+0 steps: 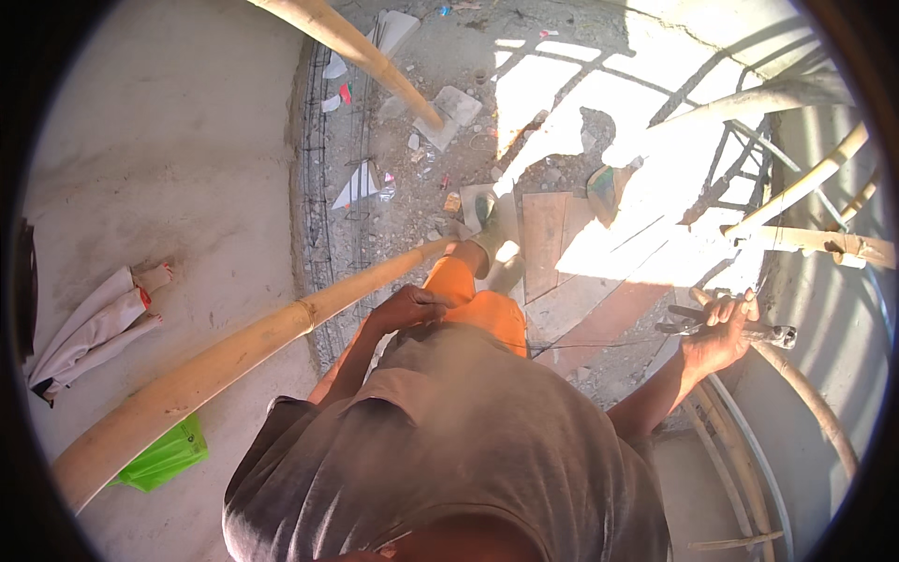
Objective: The person secures rebar segments together by hand and using pliers, twisting thin wire around the intersections to form a reinforced cage structure at a construction site.
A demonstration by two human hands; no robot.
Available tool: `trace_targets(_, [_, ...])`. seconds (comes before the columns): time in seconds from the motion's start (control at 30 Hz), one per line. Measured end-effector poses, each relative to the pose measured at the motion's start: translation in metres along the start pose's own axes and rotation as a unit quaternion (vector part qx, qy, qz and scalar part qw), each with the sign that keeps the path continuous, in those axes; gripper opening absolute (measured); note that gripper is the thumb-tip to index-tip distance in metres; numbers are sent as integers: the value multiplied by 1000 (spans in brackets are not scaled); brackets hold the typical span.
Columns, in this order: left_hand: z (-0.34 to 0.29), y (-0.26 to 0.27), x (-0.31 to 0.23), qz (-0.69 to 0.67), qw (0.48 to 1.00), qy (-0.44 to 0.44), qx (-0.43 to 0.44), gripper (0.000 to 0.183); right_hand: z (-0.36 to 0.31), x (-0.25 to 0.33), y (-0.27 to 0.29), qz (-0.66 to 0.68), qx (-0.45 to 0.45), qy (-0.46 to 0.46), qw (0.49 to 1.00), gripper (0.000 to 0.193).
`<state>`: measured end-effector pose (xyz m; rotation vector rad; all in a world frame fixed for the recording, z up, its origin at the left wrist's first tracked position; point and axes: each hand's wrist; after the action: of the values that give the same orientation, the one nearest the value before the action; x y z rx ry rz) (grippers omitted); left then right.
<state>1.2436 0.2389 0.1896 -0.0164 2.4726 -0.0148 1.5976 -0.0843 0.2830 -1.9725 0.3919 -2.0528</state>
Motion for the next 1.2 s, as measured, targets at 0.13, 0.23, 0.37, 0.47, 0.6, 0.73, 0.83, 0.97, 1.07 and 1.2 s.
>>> trace_targets(0.13, [22, 55, -31, 40, 989, -134, 45, 29, 68, -18, -97, -165, -18, 117, 979, 32])
trace_targets(0.23, [53, 96, -63, 43, 990, -136, 14, 28, 102, -23, -148, -165, 64, 144, 974, 30])
trace_targets(0.37, [74, 154, -119, 35, 986, -157, -49, 30, 128, -20, -211, -165, 91, 135, 973, 29])
trace_targets(0.47, [70, 187, -108, 35, 980, -139, -141, 32, 146, -25, -271, -170, 100, 123, 973, 27])
trace_targets(0.6, [101, 213, -68, 31, 969, -67, -235, 35, 191, -35, -323, -254, 163, 135, 944, 27])
trace_targets(0.73, [140, 226, -51, 7, 957, -9, -289, 37, 246, -80, -380, -433, 270, 125, 851, 25])
trace_targets(0.83, [174, 242, -50, 10, 950, 23, -311, 40, 299, -137, -428, -553, 361, 17, 751, 21])
trace_targets(0.97, [219, 276, -98, -26, 934, 75, -348, 39, 385, -246, -461, -598, 490, -21, 634, 18])
trace_targets(1.07, [236, 299, -142, -26, 917, 136, -375, 38, 430, -305, -502, -637, 532, -58, 554, 20])
trace_targets(1.2, [261, 348, -213, -46, 916, 81, -391, 37, 483, -354, -544, -643, 575, -117, 492, 19])
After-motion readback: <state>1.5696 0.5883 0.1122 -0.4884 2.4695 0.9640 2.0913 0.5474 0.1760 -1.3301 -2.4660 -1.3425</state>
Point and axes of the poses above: each hand's wrist, its own z-axis towards the middle knuckle, its own y-axis out of the back of the hand, x = y × z, and after that the axes turned 3 degrees about z, right-handed
